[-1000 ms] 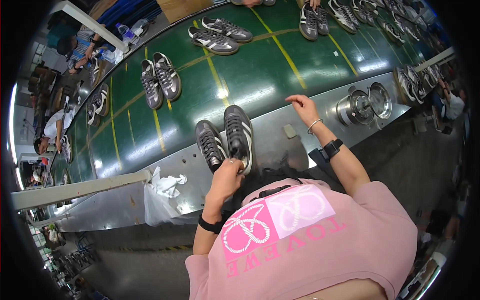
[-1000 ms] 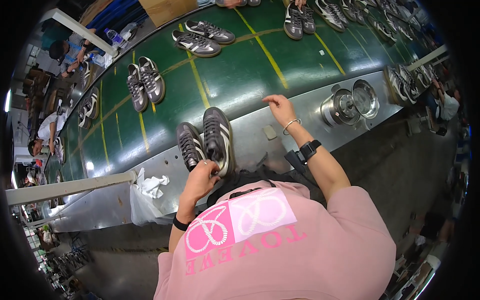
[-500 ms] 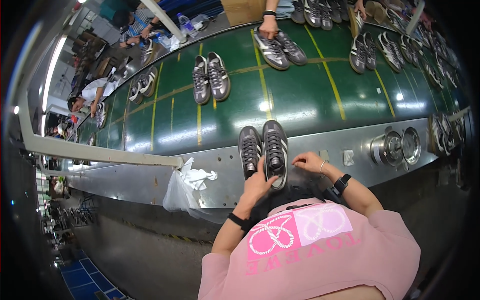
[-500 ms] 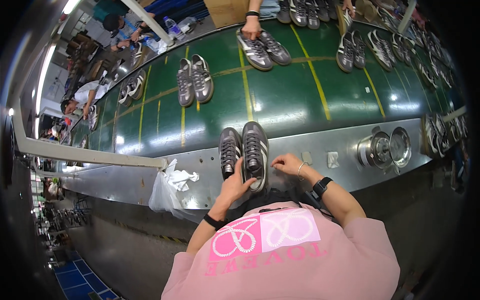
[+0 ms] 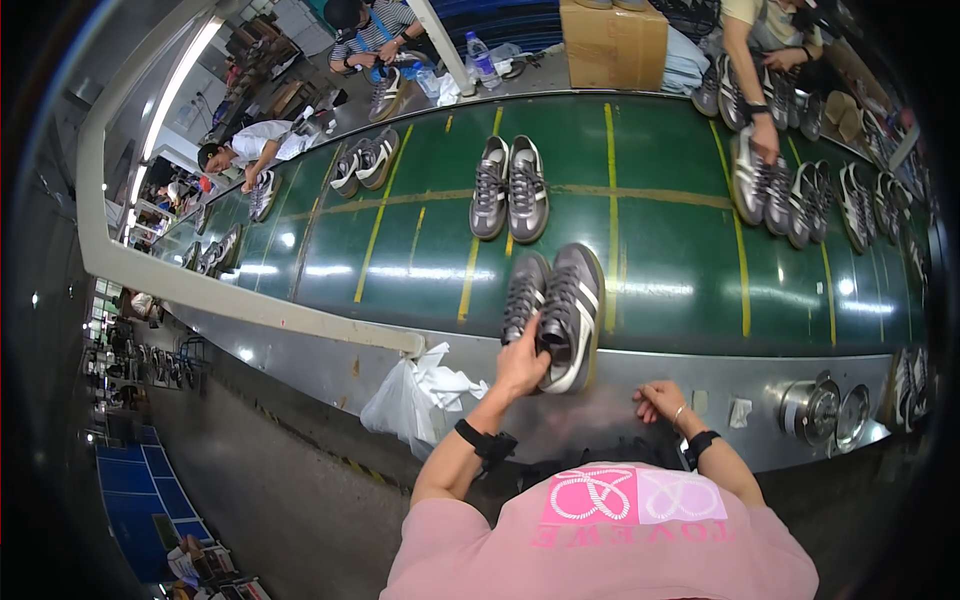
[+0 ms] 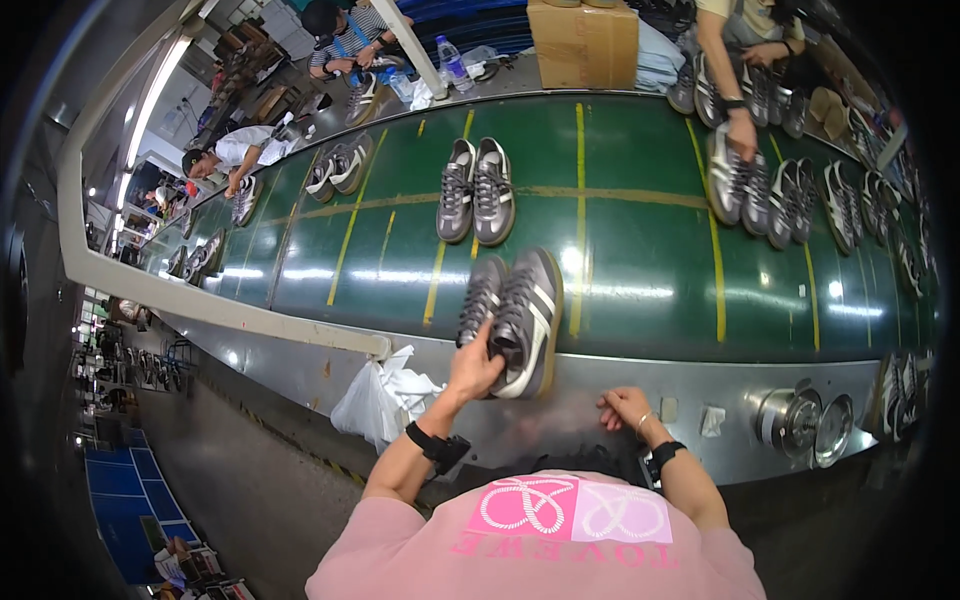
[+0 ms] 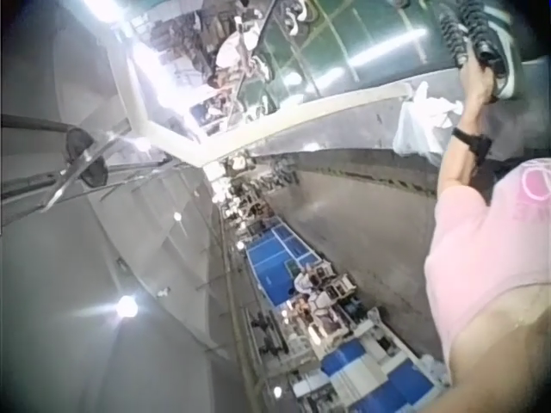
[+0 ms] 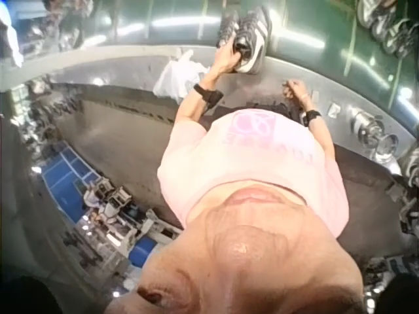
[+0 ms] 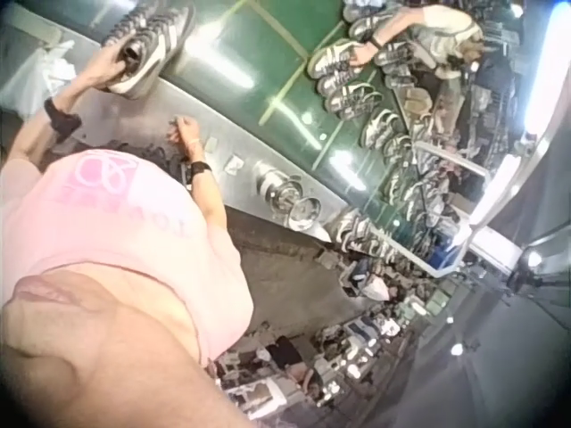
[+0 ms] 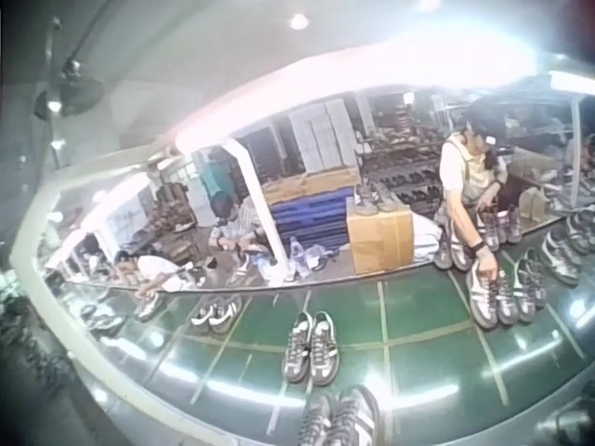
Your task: Inspecting and cleaning finished shoes on a factory production line.
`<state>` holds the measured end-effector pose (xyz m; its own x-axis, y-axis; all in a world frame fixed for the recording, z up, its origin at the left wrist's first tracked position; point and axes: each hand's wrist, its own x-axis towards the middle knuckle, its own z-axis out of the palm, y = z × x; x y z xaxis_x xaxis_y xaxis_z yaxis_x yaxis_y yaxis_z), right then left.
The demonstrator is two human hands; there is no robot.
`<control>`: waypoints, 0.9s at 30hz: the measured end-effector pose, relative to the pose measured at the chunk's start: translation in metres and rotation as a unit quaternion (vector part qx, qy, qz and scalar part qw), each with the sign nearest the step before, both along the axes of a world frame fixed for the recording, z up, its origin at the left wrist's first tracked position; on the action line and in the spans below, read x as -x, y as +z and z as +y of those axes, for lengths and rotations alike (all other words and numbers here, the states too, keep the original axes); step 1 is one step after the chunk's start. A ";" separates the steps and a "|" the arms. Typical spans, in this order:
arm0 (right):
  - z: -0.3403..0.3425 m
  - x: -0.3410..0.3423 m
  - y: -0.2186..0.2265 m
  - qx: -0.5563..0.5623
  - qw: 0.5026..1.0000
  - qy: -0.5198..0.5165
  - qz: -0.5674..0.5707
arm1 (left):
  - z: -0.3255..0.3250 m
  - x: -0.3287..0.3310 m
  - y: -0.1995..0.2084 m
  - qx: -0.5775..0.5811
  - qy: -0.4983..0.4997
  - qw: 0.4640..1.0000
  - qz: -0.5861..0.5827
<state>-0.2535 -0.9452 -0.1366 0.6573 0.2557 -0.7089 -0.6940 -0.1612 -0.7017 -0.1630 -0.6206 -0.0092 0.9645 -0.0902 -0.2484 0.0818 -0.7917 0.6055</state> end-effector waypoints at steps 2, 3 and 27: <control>0.000 -0.001 0.002 0.020 0.999 -0.022 0.012 | 0.020 -0.050 0.018 -0.010 0.031 0.998 -0.046; 0.000 -0.002 0.002 0.027 0.999 -0.027 0.023 | 0.031 -0.081 0.032 -0.030 0.046 0.997 -0.056; 0.010 -0.035 0.012 0.094 0.981 -0.070 0.157 | 0.018 -0.427 -0.044 -0.213 0.018 0.977 -0.012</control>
<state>-0.2185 -0.9348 -0.1245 0.4188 0.0242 -0.9077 -0.8957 -0.1537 -0.4173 0.2639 -0.6022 -0.0534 0.9710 0.0503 -0.2337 0.1042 -0.9690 0.2241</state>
